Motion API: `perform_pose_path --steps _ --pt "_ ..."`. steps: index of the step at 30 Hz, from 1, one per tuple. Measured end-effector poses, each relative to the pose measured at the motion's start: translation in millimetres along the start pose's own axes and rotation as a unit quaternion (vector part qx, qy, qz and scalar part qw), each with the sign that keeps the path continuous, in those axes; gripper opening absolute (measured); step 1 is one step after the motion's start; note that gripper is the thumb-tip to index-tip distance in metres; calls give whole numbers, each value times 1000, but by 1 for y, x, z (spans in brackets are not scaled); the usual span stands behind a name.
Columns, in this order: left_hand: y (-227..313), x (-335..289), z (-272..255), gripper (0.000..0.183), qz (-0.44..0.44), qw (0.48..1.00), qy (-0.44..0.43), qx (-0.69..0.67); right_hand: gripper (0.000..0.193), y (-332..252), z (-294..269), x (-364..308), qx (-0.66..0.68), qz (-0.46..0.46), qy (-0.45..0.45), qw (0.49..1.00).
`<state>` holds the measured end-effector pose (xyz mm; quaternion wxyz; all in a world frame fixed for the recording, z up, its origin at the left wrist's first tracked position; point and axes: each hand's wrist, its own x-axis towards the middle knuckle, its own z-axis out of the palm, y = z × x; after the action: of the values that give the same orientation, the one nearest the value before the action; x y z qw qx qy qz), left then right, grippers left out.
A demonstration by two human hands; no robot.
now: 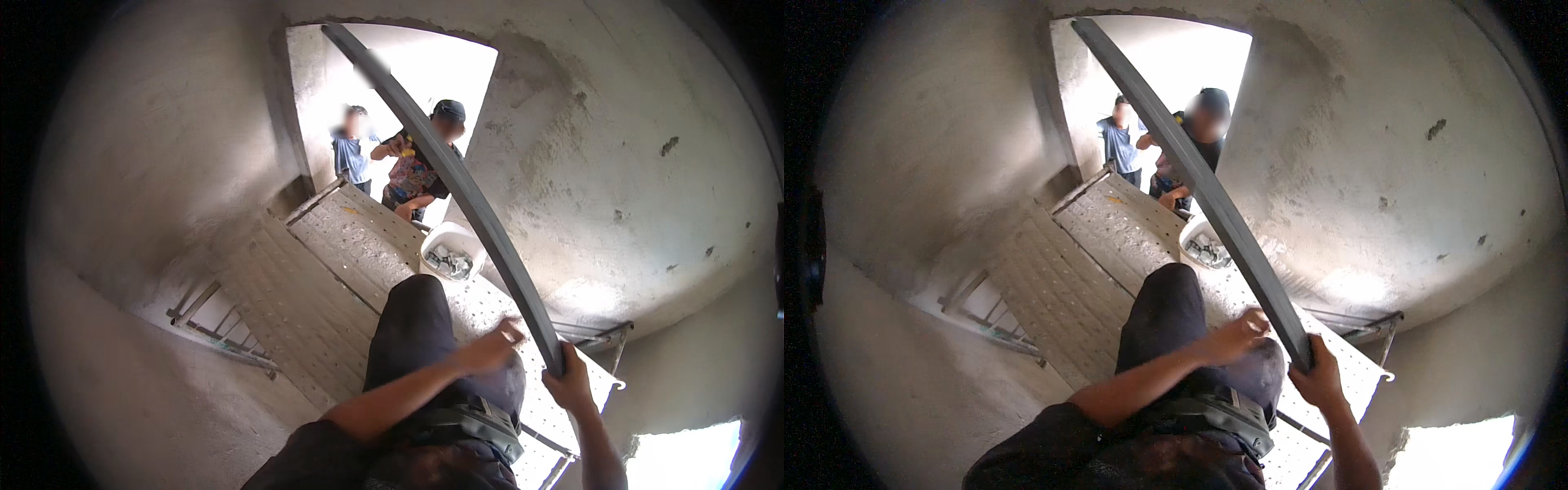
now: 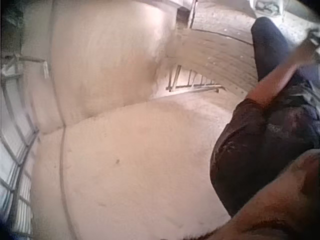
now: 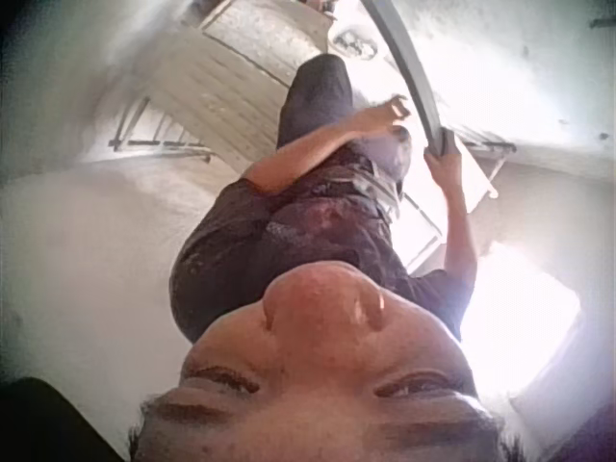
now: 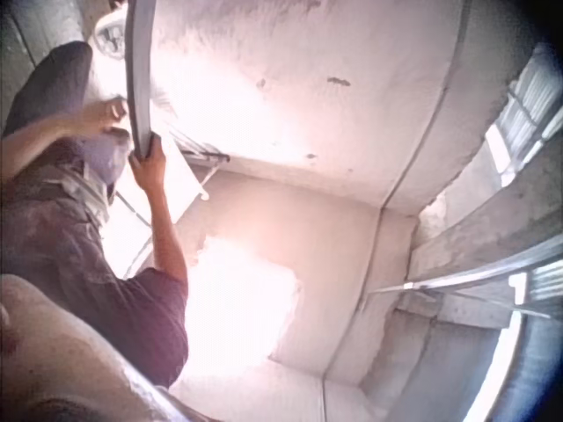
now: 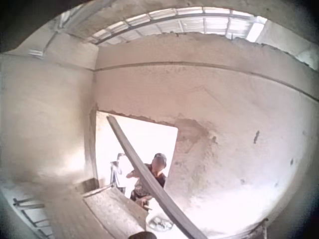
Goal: The person sits on a metal scaffolding platform and uses tin snips to cut a long metal bar. They hold the bar with their left hand and operate the snips with their right hand, cutting the bar into smaller pieces. Another person is visible in the background observing the work.
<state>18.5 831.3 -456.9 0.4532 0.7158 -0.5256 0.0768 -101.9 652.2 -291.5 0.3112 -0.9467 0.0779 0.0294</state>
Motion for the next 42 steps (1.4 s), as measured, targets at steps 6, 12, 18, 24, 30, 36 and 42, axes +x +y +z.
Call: perform_pose_path --steps 6,12,18,24,30,36,42 --pt "8 32 -71 63 -179 700 236 -650 52 53 15 -87 251 169 -160 940" --pt "17 52 -34 37 -378 667 380 -518 48 44 37 -101 241 212 -169 932" --pt "2 73 -21 41 -393 638 433 -501 82 7 62 -103 -73 144 27 986" --pt "-32 45 7 39 -409 730 401 -372 68 29 80 -82 -91 210 45 972" --pt "-80 1 -60 42 -403 658 376 -513 63 43 74 -75 -85 182 50 978" --pt "-163 -76 -115 51 -422 881 210 42 68 48 80 -56 -79 165 23 983" --pt "-216 -112 -113 70 -565 792 36 -227 70 50 89 -35 -96 99 33 990"
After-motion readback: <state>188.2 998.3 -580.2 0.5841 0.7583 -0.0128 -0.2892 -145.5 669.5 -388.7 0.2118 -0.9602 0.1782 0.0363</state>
